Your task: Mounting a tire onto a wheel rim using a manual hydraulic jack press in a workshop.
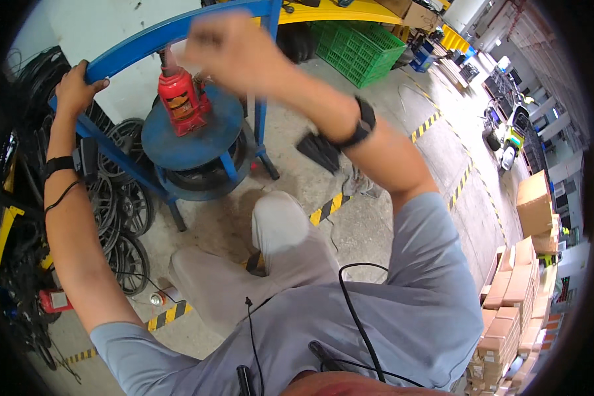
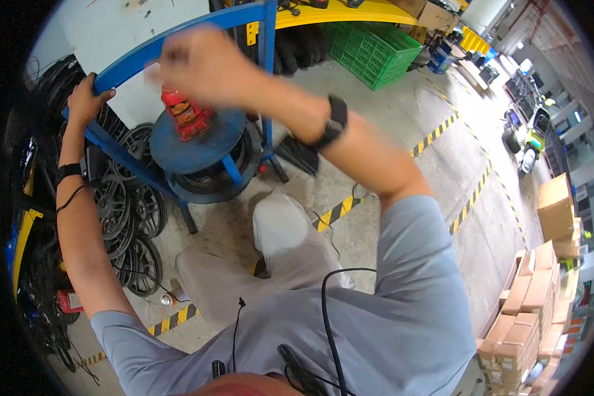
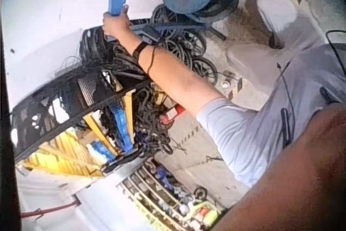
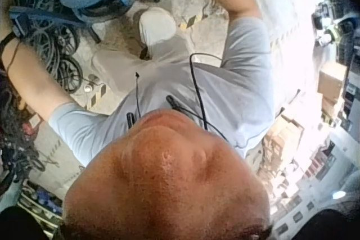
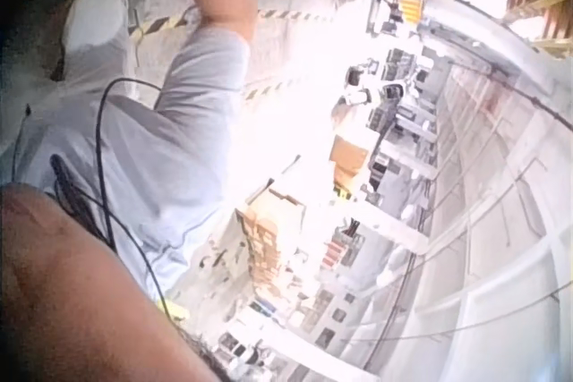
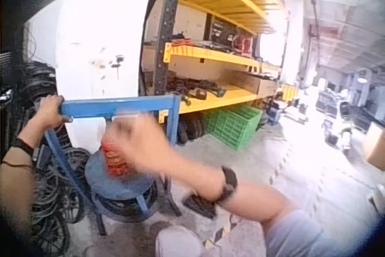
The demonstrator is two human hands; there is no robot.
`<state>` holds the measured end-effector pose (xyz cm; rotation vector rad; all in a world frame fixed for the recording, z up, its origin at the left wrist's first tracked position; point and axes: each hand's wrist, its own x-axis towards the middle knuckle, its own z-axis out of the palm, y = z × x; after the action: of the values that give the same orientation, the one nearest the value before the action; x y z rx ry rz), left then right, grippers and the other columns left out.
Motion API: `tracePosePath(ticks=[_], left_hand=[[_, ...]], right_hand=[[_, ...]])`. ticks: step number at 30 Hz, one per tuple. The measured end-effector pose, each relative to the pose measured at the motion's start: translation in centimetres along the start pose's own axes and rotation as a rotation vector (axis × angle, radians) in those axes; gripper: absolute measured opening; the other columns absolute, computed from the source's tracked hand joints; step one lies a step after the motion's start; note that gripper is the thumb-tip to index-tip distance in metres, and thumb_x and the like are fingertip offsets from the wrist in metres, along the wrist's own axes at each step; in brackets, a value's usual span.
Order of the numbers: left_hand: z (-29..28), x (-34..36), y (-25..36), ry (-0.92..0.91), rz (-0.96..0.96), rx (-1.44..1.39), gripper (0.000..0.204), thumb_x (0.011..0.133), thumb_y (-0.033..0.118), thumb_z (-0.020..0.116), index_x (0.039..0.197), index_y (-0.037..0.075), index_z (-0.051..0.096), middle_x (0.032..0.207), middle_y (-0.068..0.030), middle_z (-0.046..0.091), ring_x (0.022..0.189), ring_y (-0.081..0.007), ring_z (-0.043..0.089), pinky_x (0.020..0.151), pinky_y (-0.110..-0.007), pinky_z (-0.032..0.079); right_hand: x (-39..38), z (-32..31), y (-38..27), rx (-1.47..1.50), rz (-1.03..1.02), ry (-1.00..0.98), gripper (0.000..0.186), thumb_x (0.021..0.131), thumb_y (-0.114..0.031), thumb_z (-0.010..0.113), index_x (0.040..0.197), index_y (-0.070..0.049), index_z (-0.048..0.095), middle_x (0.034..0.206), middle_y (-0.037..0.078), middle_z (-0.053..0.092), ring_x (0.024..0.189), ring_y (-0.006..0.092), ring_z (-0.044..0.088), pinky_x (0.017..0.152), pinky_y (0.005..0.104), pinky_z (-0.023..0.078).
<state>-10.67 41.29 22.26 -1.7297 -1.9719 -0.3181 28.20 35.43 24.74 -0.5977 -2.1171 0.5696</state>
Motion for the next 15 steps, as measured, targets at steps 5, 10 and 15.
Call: tracePosePath(ticks=[5, 10, 15], left_hand=[[1.4, -0.7, -0.4, 0.163, 0.068, 0.011, 0.067, 0.075, 0.051, 0.081, 0.120, 0.005, 0.063, 0.108, -0.0208, 0.070, 0.105, -0.0410, 0.064, 0.088, -0.053, 0.050], [0.7, 0.6, -0.2, 0.051, 0.021, 0.022, 0.071, 0.075, 0.053, 0.081, 0.125, 0.006, 0.061, 0.111, -0.0195, 0.069, 0.108, -0.0406, 0.064, 0.090, -0.054, 0.049], [0.3, 0.7, -0.5, -0.021, 0.002, 0.016, 0.070, 0.076, 0.055, 0.079, 0.124, 0.007, 0.062, 0.112, -0.0176, 0.070, 0.108, -0.0402, 0.064, 0.088, -0.054, 0.050]], right_hand=[[-9.9, 7.5, 3.1, -0.328, -0.399, -0.243, 0.016, 0.083, -0.027, 0.069, 0.076, -0.013, 0.063, 0.069, 0.007, 0.057, 0.066, 0.0279, 0.059, 0.060, 0.0451, 0.042], [-18.7, 11.1, 8.6, -0.233, -0.600, -0.369, 0.025, 0.079, -0.027, 0.071, 0.063, -0.017, 0.054, 0.056, 0.005, 0.043, 0.060, 0.0247, 0.053, 0.069, 0.0406, 0.042], [-2.7, 2.0, 1.2, -0.186, -0.220, -0.016, 0.030, 0.087, -0.030, 0.069, 0.069, -0.007, 0.063, 0.063, 0.012, 0.061, 0.057, 0.0273, 0.060, 0.053, 0.0410, 0.047]])
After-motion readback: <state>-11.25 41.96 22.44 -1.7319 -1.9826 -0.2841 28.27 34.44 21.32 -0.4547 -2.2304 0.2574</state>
